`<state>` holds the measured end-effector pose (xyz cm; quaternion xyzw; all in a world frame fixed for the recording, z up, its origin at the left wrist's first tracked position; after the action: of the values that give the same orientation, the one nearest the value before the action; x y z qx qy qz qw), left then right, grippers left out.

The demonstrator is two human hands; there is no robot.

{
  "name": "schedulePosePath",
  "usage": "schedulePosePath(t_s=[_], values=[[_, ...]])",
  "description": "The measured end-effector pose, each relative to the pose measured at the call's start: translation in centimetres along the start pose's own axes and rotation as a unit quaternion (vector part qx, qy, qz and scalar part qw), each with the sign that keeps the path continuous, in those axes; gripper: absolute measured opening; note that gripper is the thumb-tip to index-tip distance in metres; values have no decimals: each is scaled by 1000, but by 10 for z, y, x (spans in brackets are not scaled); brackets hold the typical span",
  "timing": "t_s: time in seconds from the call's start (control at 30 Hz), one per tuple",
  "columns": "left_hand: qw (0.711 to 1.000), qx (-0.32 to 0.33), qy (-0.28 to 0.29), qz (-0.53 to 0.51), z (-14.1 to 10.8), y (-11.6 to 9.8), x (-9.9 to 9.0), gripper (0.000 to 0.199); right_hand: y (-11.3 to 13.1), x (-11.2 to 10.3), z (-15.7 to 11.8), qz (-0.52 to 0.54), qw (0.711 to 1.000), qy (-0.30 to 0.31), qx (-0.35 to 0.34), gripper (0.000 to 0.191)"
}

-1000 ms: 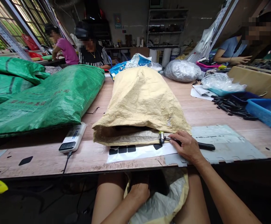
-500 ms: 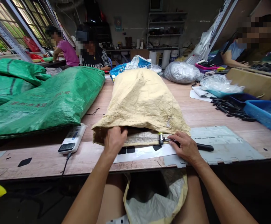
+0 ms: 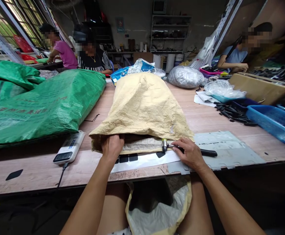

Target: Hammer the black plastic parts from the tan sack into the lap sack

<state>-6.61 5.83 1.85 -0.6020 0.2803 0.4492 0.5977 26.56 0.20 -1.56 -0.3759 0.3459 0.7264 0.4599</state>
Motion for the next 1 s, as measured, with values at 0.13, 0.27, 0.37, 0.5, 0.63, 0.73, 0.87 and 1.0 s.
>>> schedulePosePath(t_s=[0.13,0.27,0.37,0.5,0.63,0.73,0.87,1.0], values=[[982,171,35,-65,-53,-33,14,20,0,0,0,-1,1000,3,-1,18],[928,307,144,-153,-100,-70,54,8,0,1,-2,-7,1000,-4,-6,19],[921,306,143,-196,-104,-74,70,11,1,2,-1,-12,1000,-5,-19,19],[915,289,144,-241,-96,-69,75,14,4,0,0,-19,999,6,-39,19],[911,254,163,-282,-91,-64,75,15,15,-19,-2,1,1000,-17,-21,20],[909,235,175,-295,-88,-64,77,18,32,-36,-11,76,996,-36,-2,23],[909,224,181,-303,-87,-63,79,19,53,-42,-25,138,990,-21,6,32],[908,223,178,-306,-88,-63,78,20,62,-38,-37,114,993,-3,8,38]])
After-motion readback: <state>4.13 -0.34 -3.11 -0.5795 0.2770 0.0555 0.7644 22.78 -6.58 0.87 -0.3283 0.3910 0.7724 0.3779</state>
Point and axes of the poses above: each hand's wrist, its own z-axis towards the middle knuckle, its own x-axis out of the palm, y = z × x, the point moved 8 cm from there along z, towards the middle knuckle, and after that the axes turned 10 degrees about -z, right-handed, at the moved point
